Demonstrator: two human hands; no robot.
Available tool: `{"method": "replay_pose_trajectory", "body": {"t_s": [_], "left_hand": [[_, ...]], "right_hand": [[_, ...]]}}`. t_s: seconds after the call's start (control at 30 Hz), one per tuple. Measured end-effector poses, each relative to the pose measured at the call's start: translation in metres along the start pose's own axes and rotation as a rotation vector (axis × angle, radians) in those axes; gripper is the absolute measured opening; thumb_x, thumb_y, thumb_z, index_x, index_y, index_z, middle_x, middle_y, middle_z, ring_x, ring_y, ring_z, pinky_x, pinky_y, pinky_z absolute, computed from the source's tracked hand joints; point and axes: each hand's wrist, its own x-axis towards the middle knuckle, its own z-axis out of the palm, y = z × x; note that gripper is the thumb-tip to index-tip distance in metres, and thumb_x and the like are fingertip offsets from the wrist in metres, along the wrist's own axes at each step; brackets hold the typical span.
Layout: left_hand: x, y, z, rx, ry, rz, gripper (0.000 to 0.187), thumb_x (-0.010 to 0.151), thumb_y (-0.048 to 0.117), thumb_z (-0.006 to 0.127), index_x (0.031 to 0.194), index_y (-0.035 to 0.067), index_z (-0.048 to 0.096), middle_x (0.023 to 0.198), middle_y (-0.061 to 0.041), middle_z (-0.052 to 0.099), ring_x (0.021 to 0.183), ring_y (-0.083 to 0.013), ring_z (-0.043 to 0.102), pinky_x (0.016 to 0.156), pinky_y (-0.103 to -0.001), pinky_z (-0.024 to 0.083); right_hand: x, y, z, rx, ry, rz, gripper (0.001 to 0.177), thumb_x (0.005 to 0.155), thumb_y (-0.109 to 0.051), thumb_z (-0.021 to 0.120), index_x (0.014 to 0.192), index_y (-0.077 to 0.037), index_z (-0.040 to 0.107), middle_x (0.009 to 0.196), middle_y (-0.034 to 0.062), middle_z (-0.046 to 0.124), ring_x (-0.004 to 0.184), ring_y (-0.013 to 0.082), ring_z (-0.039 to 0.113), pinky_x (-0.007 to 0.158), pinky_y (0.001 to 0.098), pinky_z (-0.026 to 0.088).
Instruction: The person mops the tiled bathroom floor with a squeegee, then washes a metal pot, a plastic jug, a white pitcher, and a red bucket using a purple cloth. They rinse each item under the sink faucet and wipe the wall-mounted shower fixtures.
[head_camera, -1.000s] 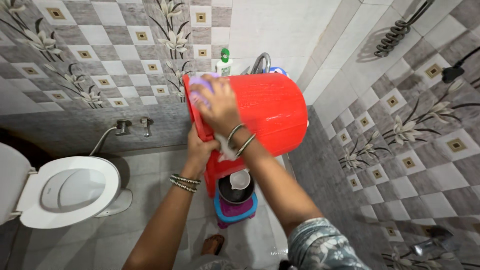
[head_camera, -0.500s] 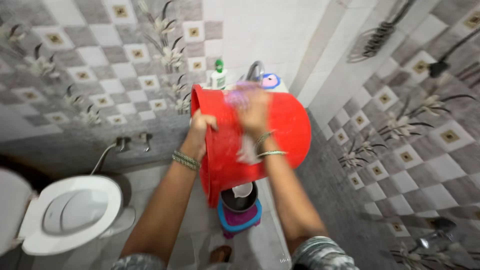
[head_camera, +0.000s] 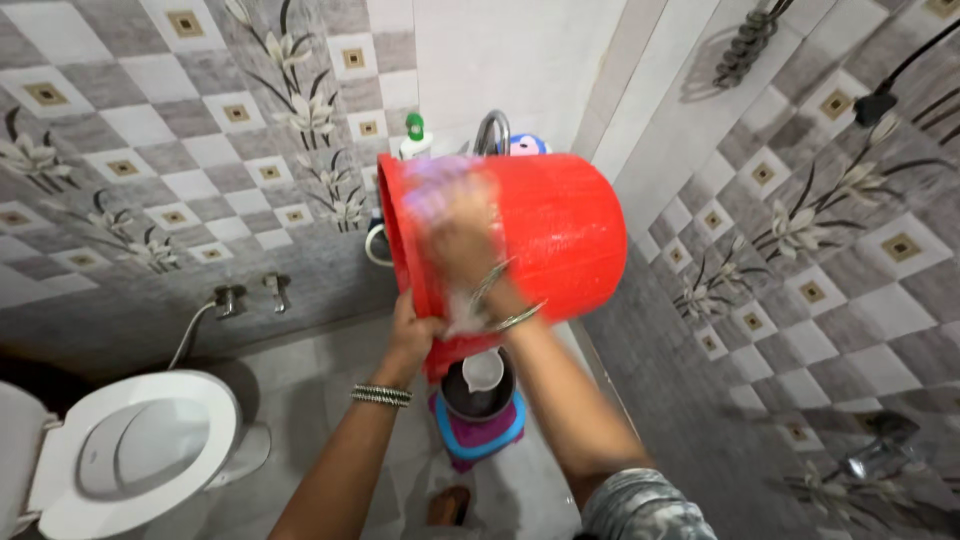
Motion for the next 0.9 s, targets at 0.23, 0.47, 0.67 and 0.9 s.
{"method": "replay_pose_trajectory", "body": {"t_s": [0.23,0.47,0.67,0.9], "left_hand": [[-0.018,0.041,0.014,-0.097,-0.039,-0.198,0.048,0.076,0.008,0.071,0.123,0.000,0.063,0.104,-0.007,0.071,0.093,-0.0168,0.067,0.084,-0.032,0.055],[0.113,0.112,-0.009,-0.617,0.072,-0.364,0.049,0.076,0.023,0.067,0.121,0.003,0.062,0.105,-0.009,0.072,0.095,-0.0220,0.069,0.083,-0.037,0.057],[0.099,0.063,0.026,-0.509,0.139,-0.229,0.058,0.063,0.004,0.059,0.121,0.003,0.059,0.101,-0.007,0.069,0.089,-0.0202,0.067,0.073,-0.033,0.056],[0.042,0.050,-0.005,-0.230,0.028,-0.166,0.060,0.062,-0.007,0.057,0.121,-0.001,0.060,0.102,-0.008,0.068,0.088,-0.0211,0.064,0.068,-0.029,0.054]], "right_hand": [[0.014,0.090,-0.026,-0.252,-0.029,0.463,0.040,0.095,-0.031,0.066,0.132,-0.014,0.065,0.125,0.0203,0.060,0.116,0.0408,0.052,0.101,0.0528,0.042],[-0.017,0.054,-0.048,-0.061,-0.018,0.222,0.035,0.100,-0.038,0.067,0.127,-0.017,0.066,0.142,0.0227,0.052,0.122,0.0446,0.048,0.106,0.0502,0.042],[0.006,0.006,0.002,0.124,-0.128,0.106,0.030,0.105,-0.034,0.057,0.130,-0.020,0.067,0.144,0.0163,0.057,0.130,0.0399,0.049,0.116,0.0484,0.037],[0.004,0.087,-0.058,-0.172,0.282,0.311,0.036,0.100,-0.020,0.075,0.132,-0.010,0.062,0.133,0.0178,0.057,0.120,0.0375,0.051,0.104,0.0500,0.042]]}}
